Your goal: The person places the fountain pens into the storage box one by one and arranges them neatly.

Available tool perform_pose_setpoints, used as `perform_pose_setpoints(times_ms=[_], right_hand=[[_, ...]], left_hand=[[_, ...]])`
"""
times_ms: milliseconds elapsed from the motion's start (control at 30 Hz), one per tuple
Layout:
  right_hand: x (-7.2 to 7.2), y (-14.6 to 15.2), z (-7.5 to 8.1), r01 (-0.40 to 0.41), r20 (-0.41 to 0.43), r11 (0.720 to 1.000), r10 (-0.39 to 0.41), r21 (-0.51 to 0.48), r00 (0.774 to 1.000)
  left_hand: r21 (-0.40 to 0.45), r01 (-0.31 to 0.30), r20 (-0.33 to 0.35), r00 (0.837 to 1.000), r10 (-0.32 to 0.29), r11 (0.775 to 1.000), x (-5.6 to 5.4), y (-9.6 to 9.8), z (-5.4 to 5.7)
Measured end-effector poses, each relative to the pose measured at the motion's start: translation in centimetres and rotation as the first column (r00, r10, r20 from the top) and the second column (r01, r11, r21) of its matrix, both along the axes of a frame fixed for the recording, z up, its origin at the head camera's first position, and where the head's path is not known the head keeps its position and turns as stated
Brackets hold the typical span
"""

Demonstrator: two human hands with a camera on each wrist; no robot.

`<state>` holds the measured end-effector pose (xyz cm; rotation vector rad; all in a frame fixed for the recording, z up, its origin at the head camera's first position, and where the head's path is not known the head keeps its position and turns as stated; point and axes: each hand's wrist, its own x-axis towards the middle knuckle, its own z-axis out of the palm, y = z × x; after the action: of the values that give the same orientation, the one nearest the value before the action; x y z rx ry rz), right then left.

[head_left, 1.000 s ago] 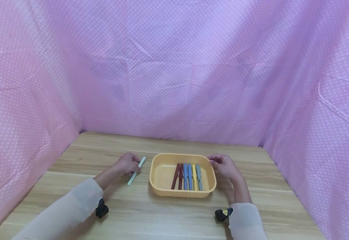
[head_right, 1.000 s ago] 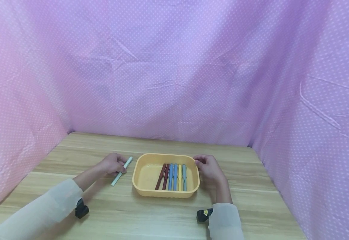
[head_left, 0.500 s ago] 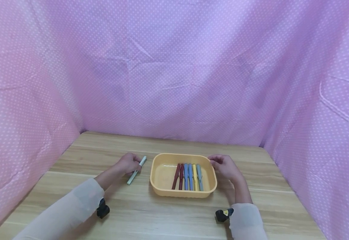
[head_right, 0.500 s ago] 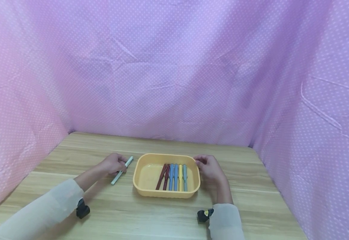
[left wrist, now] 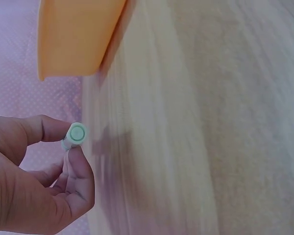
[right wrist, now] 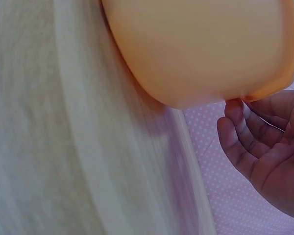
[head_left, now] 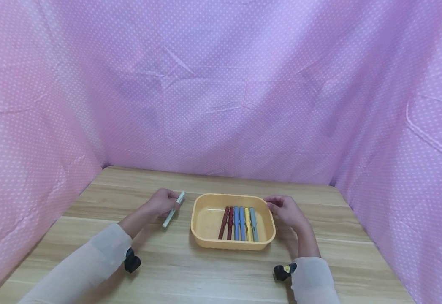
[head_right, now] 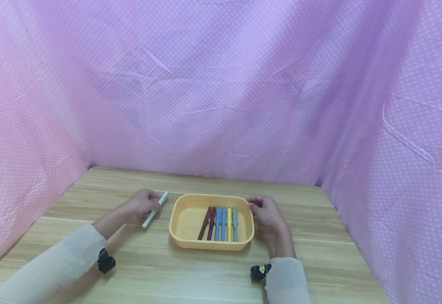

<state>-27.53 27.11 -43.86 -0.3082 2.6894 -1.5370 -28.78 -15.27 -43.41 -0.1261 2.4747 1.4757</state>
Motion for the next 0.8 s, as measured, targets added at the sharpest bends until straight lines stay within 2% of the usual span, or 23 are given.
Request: perform_pose_setpoints(times_ms=[400, 667, 800], right_hand=[[0.0, 0.1, 0.0, -0.012, 0.003, 1.0, 0.012, -0.023, 1.0], [-0.2, 0.1, 0.0, 0.006, 0.012, 1.0, -0.005, -0.008, 1.0], [-0.1, 0.1, 0.1, 0.0, 0.012, 1.0, 0.0, -0.014, 1.0]], left_hand=[[0.061, 0.008, -0.007, 1.0, -0.008, 0.998, -0.6, -0.4, 0.9], [0.135, 0.027, -0.034, 0.999, -0.023, 0.99, -0.4, -0.3, 2.0], [0.142, 0.029, -0.036, 0.999, -0.025, 0.989, -0.3, -0.2, 2.5]])
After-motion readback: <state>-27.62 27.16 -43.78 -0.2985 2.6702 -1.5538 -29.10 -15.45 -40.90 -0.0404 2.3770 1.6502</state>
